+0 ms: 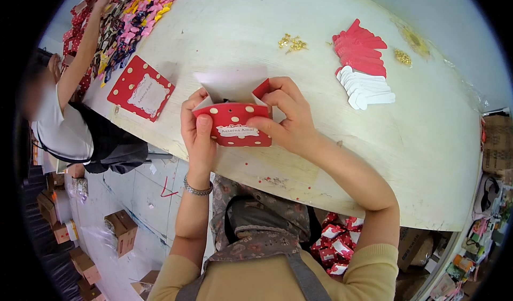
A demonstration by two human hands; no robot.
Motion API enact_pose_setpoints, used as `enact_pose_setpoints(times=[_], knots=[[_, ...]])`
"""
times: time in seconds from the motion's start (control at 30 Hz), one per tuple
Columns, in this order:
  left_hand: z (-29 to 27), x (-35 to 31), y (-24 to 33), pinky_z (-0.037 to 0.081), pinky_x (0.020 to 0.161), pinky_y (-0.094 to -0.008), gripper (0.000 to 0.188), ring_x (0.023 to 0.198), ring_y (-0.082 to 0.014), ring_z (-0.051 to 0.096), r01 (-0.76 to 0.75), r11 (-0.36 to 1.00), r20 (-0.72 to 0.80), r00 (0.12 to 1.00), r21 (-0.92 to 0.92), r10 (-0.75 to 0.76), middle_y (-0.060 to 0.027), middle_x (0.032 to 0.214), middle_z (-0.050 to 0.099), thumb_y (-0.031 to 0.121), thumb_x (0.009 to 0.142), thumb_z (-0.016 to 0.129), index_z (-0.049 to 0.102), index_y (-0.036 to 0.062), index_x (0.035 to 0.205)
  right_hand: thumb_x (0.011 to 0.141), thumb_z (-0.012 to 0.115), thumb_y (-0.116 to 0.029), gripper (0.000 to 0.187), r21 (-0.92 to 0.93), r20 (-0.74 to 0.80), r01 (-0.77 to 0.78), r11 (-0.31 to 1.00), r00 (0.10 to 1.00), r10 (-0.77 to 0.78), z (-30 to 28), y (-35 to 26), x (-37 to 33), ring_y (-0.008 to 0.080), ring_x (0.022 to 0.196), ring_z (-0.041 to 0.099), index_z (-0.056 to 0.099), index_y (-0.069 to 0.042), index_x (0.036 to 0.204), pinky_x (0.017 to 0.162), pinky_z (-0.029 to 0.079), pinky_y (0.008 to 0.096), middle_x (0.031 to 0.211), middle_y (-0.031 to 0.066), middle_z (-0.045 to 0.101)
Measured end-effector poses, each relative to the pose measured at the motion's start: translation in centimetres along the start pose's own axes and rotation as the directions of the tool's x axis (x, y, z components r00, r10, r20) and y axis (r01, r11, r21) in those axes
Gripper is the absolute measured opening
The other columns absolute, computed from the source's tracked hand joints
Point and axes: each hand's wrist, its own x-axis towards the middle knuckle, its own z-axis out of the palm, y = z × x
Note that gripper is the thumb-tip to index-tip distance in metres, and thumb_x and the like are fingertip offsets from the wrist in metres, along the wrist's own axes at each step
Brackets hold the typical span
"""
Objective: The person assembles small red polka-dotted gift boxes by folding flaps and securing them with gold fasteners. They repeatedly pick up a flat box, fold the sides, insert a white paper insert, and close the top flap. The finished boxes are placed on the table.
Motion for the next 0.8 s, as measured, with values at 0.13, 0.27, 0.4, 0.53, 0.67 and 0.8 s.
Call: enact_pose_setpoints(times=[0.13,0.27,0.4,0.53,0.67,0.8], knots=[[1.2,-0.1,0.0,0.043,0.079,-0.0233,0.017,0.086,-0.0087,0.052,0.151,0.981,-0.150,0.974,-0.120,-0.168,-0.0046,0.103,0.058,0.015,0.094,0.057,0.056,0.0004,0.086,0.075,0.077,-0.011,0.023,-0.040,-0.096,-0.046,0.998,0.994,0.042,0.7,-0.9,0.0,0.0182,0.069,0.056,0.056,-0.002,0.076,0.059,0.045,0.0266,0.085,0.0095,0.057],[1.1,0.2,0.1,0.041,0.066,-0.0177,0.018,0.074,-0.0046,0.049,0.271,0.962,-0.154,0.952,0.015,-0.266,-0.0026,0.093,0.059,0.015,0.094,0.058,0.053,0.0015,0.084,0.079,0.073,-0.008,0.017,-0.091,-0.120,-0.096,0.991,0.989,0.085,0.7,-1.0,0.0,0.0158,0.063,0.056,0.058,-0.001,0.076,0.054,0.043,0.0257,0.077,0.0086,0.057],[2.0,1.9,0.6,0.043,0.062,-0.0173,0.014,0.073,-0.0041,0.051,0.130,0.973,-0.164,0.981,0.190,-0.099,-0.0040,0.086,0.060,0.014,0.094,0.056,0.046,0.0034,0.092,0.085,0.068,-0.009,0.016,0.228,-0.105,-0.330,0.916,0.927,0.360,1.3,-0.4,0.3,0.0114,0.067,0.057,0.056,0.000,0.086,0.057,0.045,0.0249,0.082,0.0084,0.061],[2.5,1.9,2.1,0.050,0.069,-0.0222,0.020,0.079,-0.0086,0.061,0.330,0.943,-0.083,0.940,-0.038,-0.332,-0.0082,0.090,0.064,0.009,0.096,0.050,0.044,0.0012,0.114,0.092,0.060,-0.013,0.021,0.481,0.013,-0.555,0.679,0.779,0.627,1.5,-1.7,1.0,0.0089,0.073,0.058,0.053,0.002,0.105,0.062,0.048,0.0238,0.089,0.0088,0.065],[2.2,2.0,2.0,0.050,0.068,-0.0217,0.025,0.080,-0.0085,0.061,0.354,0.935,-0.017,0.935,-0.022,-0.354,-0.0086,0.091,0.065,0.008,0.097,0.048,0.044,0.0017,0.120,0.095,0.054,-0.016,0.027,0.383,0.057,-0.561,0.734,0.807,0.587,1.4,-1.1,0.4,0.0094,0.078,0.061,0.053,0.001,0.116,0.066,0.049,0.0238,0.090,0.0104,0.066],[1.8,2.2,2.4,0.049,0.068,-0.0217,0.020,0.080,-0.0071,0.059,0.403,0.915,0.055,0.914,0.002,-0.402,-0.0068,0.089,0.064,0.005,0.096,0.047,0.048,0.0025,0.115,0.096,0.051,-0.012,0.021,0.257,0.034,-0.497,0.829,0.862,0.506,1.2,-1.5,0.0,0.0100,0.080,0.061,0.056,-0.001,0.113,0.068,0.050,0.0243,0.091,0.0087,0.066]])
